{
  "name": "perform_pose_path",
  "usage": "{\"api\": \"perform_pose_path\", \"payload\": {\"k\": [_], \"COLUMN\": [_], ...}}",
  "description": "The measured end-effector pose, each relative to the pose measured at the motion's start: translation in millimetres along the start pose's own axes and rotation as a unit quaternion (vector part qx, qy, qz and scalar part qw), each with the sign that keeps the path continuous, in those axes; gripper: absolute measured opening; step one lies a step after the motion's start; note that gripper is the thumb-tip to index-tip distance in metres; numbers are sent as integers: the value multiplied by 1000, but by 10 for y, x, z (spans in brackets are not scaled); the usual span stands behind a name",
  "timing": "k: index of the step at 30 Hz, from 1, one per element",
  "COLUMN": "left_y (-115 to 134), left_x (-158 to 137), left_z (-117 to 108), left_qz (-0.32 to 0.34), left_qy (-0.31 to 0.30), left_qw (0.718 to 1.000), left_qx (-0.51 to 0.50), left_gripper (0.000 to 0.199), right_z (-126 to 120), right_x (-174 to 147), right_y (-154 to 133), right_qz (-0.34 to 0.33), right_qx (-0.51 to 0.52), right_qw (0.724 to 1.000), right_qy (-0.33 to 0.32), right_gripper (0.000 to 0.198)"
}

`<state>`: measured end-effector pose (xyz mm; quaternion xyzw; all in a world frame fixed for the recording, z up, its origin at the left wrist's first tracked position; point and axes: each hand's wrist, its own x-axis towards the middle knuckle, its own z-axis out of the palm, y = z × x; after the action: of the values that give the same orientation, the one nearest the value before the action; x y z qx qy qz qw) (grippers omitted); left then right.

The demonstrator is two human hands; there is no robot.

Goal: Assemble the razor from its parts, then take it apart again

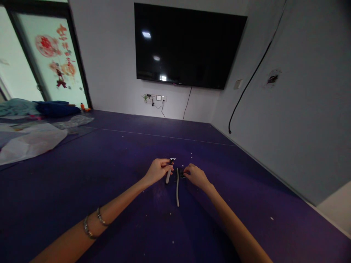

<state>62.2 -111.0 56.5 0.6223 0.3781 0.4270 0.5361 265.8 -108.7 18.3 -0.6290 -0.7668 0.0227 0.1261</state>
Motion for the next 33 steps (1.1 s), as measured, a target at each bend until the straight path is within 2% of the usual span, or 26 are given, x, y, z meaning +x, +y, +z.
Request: {"api": "perform_pose_path", "payload": {"k": [6,10,15,21,27,33], "left_y": [-33,-63,-49,-68,-124,-123], "left_x": [17,34,22,28,51,43], "left_z": [-4,-11,5,-2,-3,15], "left_qz": [9,4,-3,-7,-4,15], "left_qy": [2,6,11,10,16,9], "left_qw": [1000,1000,1000,1000,1000,999], "left_qx": [-1,5,4,16,12,41], "left_gripper": [16,18,18,18,22,19], "right_z": [30,4,-61,-164,-277,-325], "right_x": [28,59,109,102,83,89], "right_y": [41,98,144,111,53,33], "right_qz": [-2,-29,-48,-24,-4,-25], "right_qx": [39,93,212,316,357,372], "right_qw": [999,994,974,947,933,926], "right_qy": [4,43,58,49,47,56], "right_gripper": [15,15,17,23,28,28]}}
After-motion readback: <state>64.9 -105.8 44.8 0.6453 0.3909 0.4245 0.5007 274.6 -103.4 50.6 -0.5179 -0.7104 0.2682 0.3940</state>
